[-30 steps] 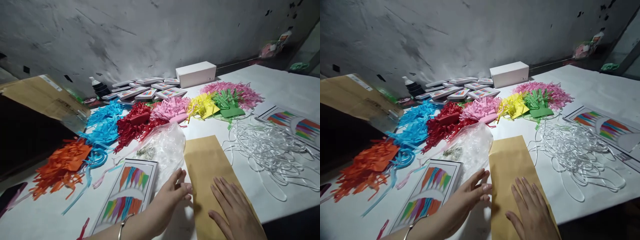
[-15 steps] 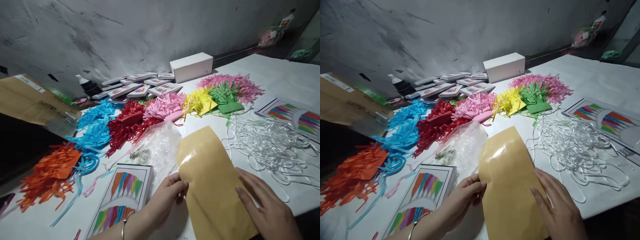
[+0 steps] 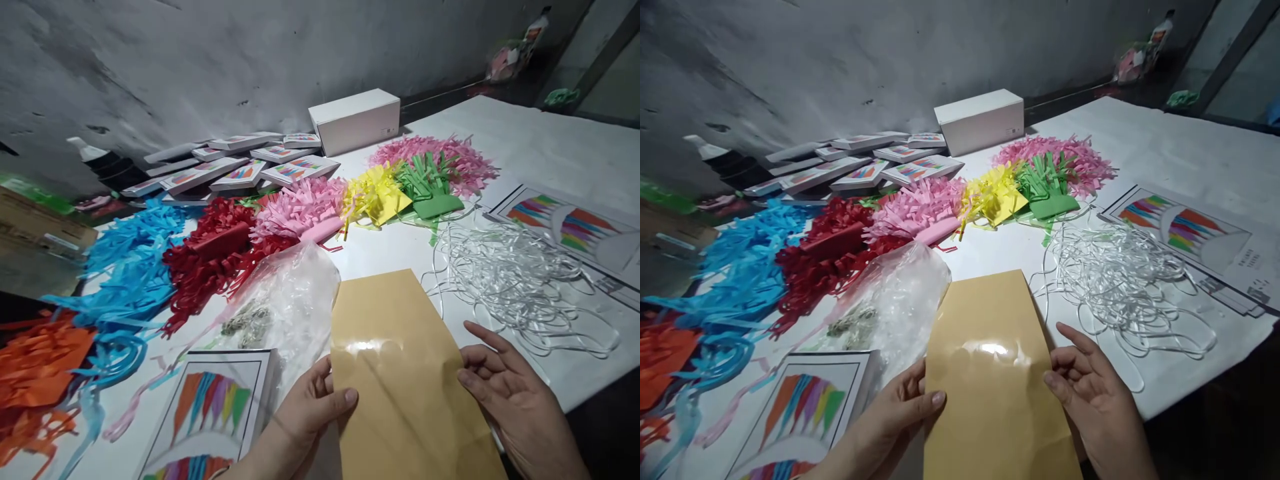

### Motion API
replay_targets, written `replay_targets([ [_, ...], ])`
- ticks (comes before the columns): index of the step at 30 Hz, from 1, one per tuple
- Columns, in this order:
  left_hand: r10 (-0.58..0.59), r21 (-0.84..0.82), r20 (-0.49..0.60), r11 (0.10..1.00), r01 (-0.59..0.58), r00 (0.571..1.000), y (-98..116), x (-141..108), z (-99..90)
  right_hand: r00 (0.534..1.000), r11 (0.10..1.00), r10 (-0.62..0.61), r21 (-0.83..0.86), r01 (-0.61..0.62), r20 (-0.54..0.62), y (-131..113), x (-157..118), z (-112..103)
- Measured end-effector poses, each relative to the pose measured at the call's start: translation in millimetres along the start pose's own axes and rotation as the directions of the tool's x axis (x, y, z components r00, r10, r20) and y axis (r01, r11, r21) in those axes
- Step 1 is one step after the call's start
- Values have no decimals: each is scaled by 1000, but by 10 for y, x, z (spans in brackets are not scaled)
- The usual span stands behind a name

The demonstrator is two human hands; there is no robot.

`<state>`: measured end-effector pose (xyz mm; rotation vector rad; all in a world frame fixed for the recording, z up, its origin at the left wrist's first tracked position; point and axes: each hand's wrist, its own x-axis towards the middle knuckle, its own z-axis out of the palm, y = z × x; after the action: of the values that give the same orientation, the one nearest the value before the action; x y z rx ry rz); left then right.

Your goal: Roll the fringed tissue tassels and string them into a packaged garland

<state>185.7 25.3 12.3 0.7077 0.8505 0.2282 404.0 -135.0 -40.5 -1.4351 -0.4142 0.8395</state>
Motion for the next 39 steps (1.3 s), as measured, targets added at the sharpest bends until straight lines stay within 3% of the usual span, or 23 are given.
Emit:
replay_targets([
  [6, -16, -138, 51, 990, 22, 999, 57, -35, 100, 990, 964, -136, -236, 122, -42, 4, -4, 7],
  [10, -96, -183, 161, 975, 125, 982, 25, -48, 155, 971, 899, -240, -383, 214, -20, 26, -26, 96],
  [12, -119, -179, 163, 973, 148, 979, -11, -39, 159, 946, 855, -324, -432, 289, -9, 38, -42, 121],
  [13, -123, -170, 144, 974, 147, 982, -29, -32, 154, 920, 811, -391, -476, 340, -9, 33, -50, 124],
  [15, -120, -153, 100, 979, 134, 988, -58, -15, 139, 819, 643, -573, -605, 469, 26, -6, -59, 121],
  [18, -118, -154, 105, 979, 134, 987, -77, -2, 132, 611, 272, -717, -674, 687, 334, -113, -43, 174],
  [20, -116, -165, 157, 976, 142, 981, -75, -2, 142, 519, 143, -681, -602, 786, 517, -166, -13, 280],
  [21, -116, -170, 185, 974, 148, 976, -72, -4, 148, 509, 132, -654, -579, 805, 559, -177, 3, 344],
  [25, -123, -171, 234, 971, 166, 964, -62, -7, 133, 560, 184, -598, -581, 793, 574, -144, 47, 532],
  [30, -137, -180, 232, 967, 181, 963, -54, -27, 81, 568, 183, -580, -586, 789, 584, -90, 73, 474],
  [35, -112, -192, 155, 971, 141, 982, -98, -55, 102, 575, 216, -593, -576, 788, 564, -104, 73, 468],
  [39, -95, -229, 146, 965, 127, 985, -152, -55, 89, 550, 221, -585, -534, 816, 597, -128, 48, 546],
])
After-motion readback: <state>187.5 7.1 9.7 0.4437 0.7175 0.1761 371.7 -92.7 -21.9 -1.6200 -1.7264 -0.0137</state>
